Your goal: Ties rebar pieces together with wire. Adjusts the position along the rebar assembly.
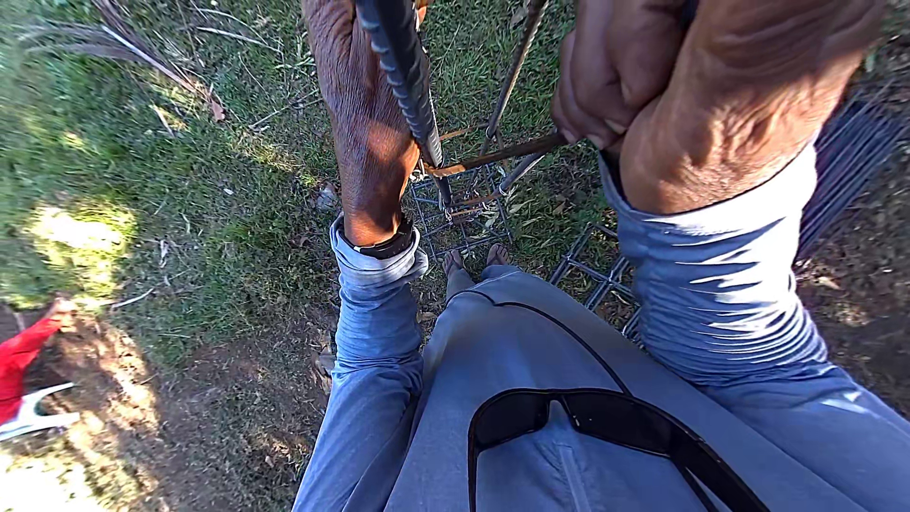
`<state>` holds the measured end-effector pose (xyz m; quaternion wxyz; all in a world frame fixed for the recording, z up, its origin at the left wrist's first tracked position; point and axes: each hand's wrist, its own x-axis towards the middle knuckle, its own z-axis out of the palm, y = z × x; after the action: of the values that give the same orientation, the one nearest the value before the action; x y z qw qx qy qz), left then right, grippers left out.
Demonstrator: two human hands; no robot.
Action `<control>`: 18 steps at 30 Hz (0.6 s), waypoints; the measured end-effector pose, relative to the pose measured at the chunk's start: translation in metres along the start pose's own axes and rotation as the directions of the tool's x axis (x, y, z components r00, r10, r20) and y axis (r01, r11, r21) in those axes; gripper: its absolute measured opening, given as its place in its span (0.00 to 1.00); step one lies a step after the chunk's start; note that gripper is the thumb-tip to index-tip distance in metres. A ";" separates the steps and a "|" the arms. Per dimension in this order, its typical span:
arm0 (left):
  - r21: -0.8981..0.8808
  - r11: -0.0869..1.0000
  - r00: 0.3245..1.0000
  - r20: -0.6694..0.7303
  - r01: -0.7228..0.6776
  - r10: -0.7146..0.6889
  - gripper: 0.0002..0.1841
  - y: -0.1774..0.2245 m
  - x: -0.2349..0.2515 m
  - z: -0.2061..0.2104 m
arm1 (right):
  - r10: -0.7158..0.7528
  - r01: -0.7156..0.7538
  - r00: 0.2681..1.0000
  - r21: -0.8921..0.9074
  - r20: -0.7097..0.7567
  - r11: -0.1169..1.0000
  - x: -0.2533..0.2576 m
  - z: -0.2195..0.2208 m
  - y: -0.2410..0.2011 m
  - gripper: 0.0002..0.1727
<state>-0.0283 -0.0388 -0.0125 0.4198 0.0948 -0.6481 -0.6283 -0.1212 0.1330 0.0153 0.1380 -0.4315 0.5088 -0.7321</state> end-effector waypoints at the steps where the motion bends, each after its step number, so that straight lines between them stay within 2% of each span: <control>1: -0.001 1.000 1.000 0.004 -0.003 0.003 0.07 0.000 0.000 0.000 | 0.002 -0.002 1.000 0.004 -0.003 1.000 0.000 0.000 0.000 0.19; 6: 0.001 1.000 1.000 -0.011 -0.013 0.013 0.07 0.001 0.000 0.001 | 0.011 -0.011 1.000 -0.018 0.006 1.000 0.000 0.000 0.000 0.21; 12: -0.132 0.991 0.998 -0.051 0.035 -0.042 0.07 0.004 0.004 0.011 | -0.028 0.027 1.000 -0.092 -0.013 0.995 -0.008 -0.006 0.000 0.23; 18: -0.048 0.998 0.998 -0.027 0.051 -0.053 0.07 0.010 -0.002 0.020 | -0.068 0.068 0.998 0.001 -0.005 0.998 -0.015 -0.011 -0.004 0.23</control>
<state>-0.0362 -0.0210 -0.0014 0.4147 0.1108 -0.6244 -0.6526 -0.1194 0.1511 0.0103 0.1120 -0.4464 0.4937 -0.7379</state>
